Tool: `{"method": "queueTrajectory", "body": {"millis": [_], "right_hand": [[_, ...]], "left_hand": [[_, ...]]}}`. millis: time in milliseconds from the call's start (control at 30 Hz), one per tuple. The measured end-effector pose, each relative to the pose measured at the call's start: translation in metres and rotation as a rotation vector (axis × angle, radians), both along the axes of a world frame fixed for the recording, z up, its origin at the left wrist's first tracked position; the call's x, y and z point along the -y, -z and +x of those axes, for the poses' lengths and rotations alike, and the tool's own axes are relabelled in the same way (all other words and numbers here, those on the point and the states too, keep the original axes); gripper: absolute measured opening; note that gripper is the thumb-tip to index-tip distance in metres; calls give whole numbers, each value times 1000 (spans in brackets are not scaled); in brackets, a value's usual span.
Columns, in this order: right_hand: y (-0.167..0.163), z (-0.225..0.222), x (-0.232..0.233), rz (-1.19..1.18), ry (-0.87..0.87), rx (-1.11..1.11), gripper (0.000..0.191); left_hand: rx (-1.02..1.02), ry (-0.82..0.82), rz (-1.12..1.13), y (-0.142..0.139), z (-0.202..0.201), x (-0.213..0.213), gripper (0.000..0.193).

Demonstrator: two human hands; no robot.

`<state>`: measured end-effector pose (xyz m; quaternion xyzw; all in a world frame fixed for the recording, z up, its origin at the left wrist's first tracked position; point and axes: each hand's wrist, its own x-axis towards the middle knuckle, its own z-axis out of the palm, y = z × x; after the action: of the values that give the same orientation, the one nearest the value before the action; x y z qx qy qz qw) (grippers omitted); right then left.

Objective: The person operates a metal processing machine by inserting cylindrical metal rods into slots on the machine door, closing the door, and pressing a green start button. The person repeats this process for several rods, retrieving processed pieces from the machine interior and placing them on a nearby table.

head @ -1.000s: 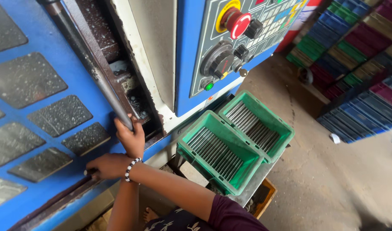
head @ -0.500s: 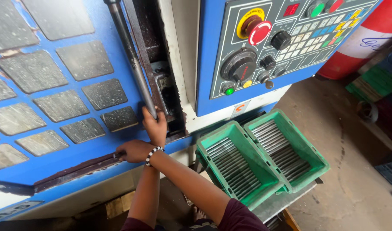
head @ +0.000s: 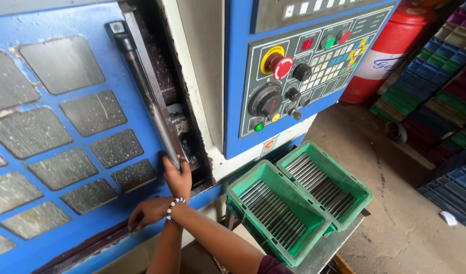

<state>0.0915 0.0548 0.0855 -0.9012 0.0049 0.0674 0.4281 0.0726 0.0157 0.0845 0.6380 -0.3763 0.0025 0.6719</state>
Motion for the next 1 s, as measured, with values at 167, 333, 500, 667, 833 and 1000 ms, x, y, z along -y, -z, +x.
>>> {"method": "queueTrajectory", "body": {"millis": [167,333,500,667,833,1000], "right_hand": [[-3,8,-7,9,-37,-85,45],[-4,7,-7,-99,36,-67,45],[-4,1,-9,-148,153,34,42],[-5,-9,-4,-119,204,109,42],[-9,-17,2,-80,224,176,30],[-19,-17,5,48,271,177,36]], "left_hand": [[-2,67,15,7,9,-1,17],[30,76,-22,12,11,-1,18],[29,58,-11,12,7,-1,18],[19,17,17,12,3,1,17],[86,-63,-23,12,1,6,17],[123,-130,-20,9,4,11,20]]}}
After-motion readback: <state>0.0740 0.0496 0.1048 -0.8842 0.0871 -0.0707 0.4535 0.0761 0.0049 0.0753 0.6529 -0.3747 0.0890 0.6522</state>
